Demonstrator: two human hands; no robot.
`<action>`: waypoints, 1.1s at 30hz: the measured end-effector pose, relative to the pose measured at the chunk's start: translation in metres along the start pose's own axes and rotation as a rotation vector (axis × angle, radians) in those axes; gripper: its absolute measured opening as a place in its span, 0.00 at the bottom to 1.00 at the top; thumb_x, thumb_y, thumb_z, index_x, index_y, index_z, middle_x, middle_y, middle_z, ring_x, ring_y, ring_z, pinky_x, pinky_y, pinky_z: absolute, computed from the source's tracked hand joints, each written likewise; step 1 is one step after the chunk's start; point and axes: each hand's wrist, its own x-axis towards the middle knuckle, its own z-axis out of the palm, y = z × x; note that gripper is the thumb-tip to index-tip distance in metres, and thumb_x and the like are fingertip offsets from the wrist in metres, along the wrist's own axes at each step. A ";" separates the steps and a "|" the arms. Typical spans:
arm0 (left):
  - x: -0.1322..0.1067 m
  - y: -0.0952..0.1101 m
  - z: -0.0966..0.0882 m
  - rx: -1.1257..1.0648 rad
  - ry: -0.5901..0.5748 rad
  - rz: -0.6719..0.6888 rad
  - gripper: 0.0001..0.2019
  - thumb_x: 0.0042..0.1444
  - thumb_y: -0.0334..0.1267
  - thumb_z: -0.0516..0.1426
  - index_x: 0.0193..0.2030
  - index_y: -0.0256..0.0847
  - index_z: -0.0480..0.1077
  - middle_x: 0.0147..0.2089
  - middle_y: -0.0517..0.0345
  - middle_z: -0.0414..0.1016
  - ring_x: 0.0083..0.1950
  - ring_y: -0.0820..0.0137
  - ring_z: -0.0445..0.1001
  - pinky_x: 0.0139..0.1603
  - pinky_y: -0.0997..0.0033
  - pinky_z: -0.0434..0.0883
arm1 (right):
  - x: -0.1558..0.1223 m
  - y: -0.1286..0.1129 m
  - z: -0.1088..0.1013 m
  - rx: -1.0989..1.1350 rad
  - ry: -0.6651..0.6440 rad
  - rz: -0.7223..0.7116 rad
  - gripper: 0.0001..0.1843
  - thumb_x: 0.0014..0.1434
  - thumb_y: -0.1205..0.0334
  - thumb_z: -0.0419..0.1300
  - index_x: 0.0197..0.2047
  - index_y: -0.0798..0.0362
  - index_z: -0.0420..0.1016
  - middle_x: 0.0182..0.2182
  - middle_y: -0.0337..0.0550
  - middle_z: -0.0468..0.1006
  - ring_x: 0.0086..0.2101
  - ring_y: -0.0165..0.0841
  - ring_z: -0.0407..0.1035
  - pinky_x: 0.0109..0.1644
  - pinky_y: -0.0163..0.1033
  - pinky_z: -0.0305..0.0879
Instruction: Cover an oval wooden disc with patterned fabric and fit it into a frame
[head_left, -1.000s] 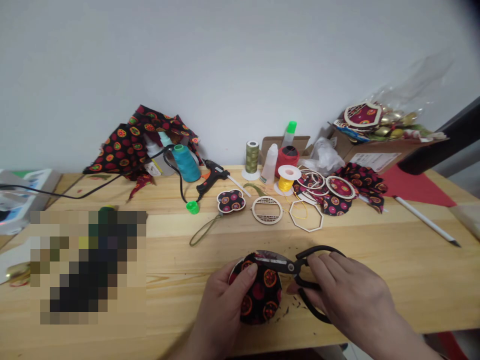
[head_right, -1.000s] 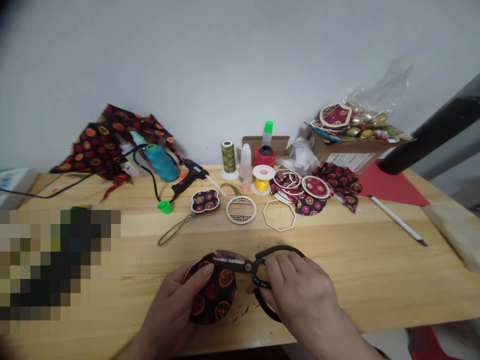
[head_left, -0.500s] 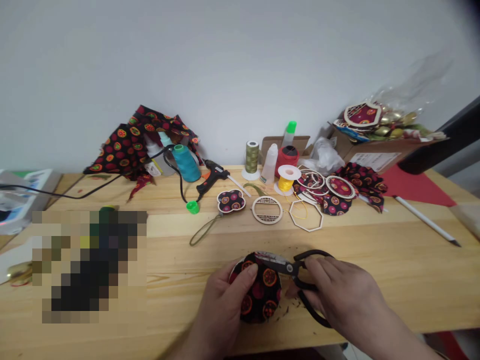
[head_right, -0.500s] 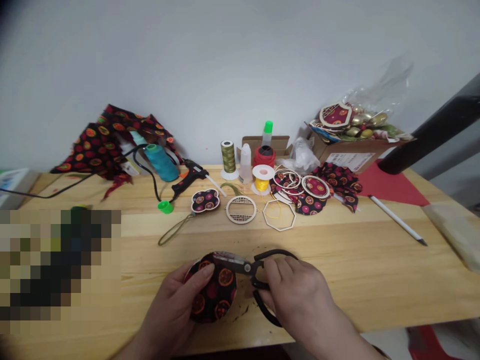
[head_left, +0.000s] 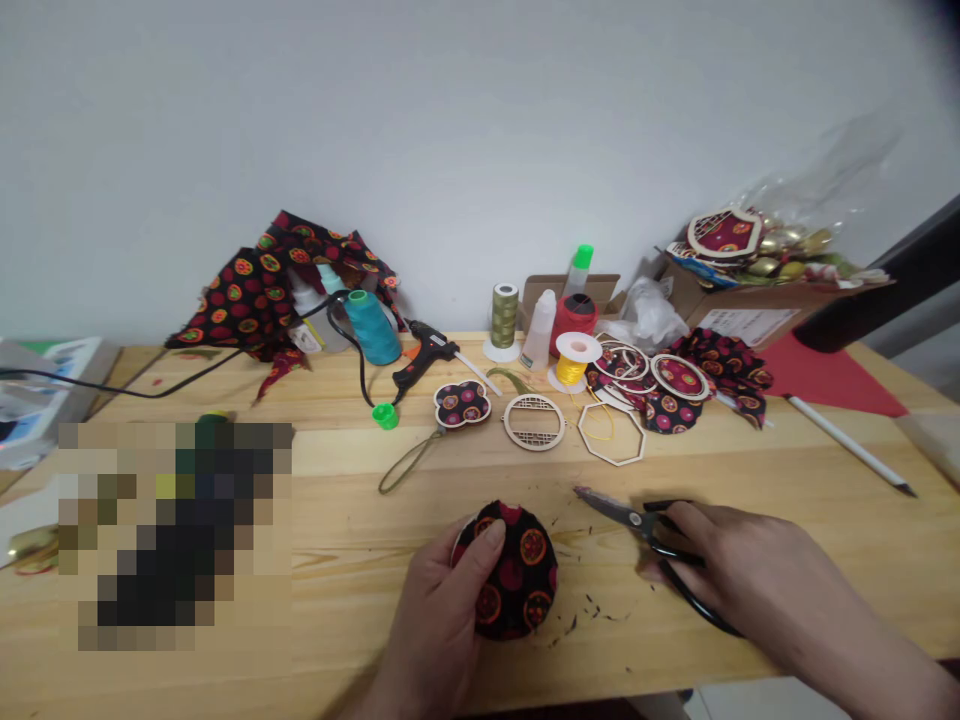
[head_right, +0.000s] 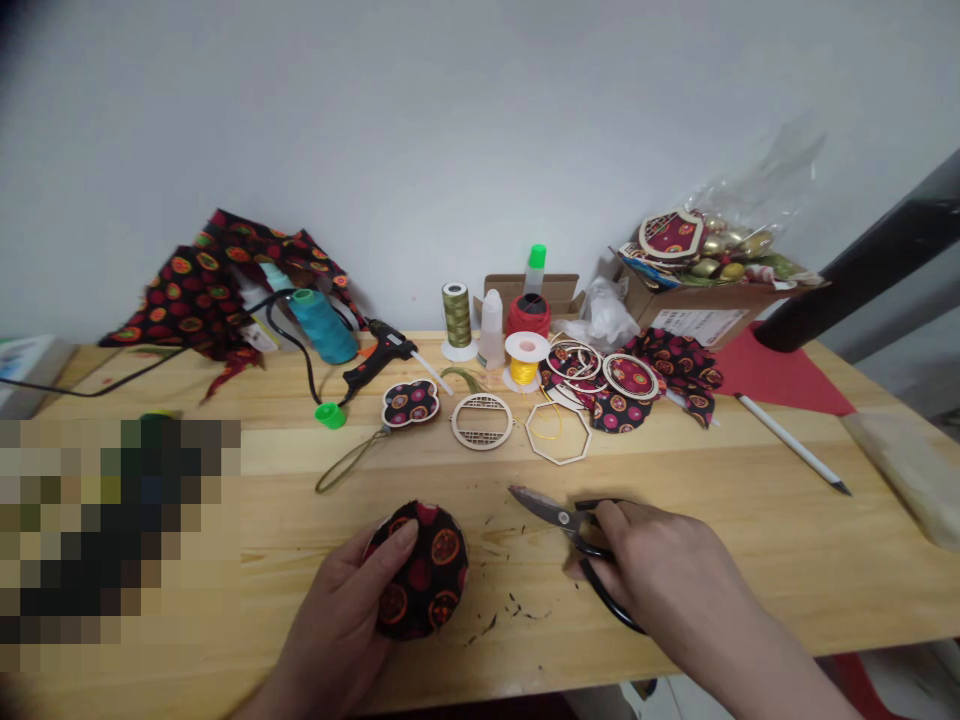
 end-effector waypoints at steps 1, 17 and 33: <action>0.000 0.000 0.001 -0.012 0.002 -0.003 0.11 0.49 0.40 0.63 0.35 0.34 0.76 0.27 0.55 0.80 0.28 0.67 0.77 0.32 0.69 0.74 | -0.002 0.005 -0.002 0.014 -0.028 -0.005 0.04 0.51 0.60 0.59 0.29 0.51 0.70 0.21 0.40 0.78 0.18 0.36 0.72 0.19 0.36 0.60; -0.007 0.008 0.008 0.053 0.040 0.052 0.12 0.49 0.44 0.60 0.34 0.37 0.79 0.34 0.51 0.81 0.39 0.58 0.77 0.41 0.64 0.73 | -0.019 0.024 -0.026 0.091 0.012 0.320 0.06 0.53 0.66 0.56 0.27 0.51 0.74 0.22 0.50 0.78 0.23 0.40 0.73 0.23 0.40 0.64; -0.011 0.006 0.010 -0.195 -0.003 -0.022 0.23 0.55 0.53 0.52 0.43 0.35 0.76 0.39 0.48 0.80 0.46 0.58 0.74 0.47 0.61 0.69 | 0.024 -0.094 -0.002 1.748 -0.195 0.476 0.13 0.51 0.53 0.62 0.33 0.55 0.73 0.26 0.38 0.74 0.24 0.26 0.64 0.27 0.32 0.60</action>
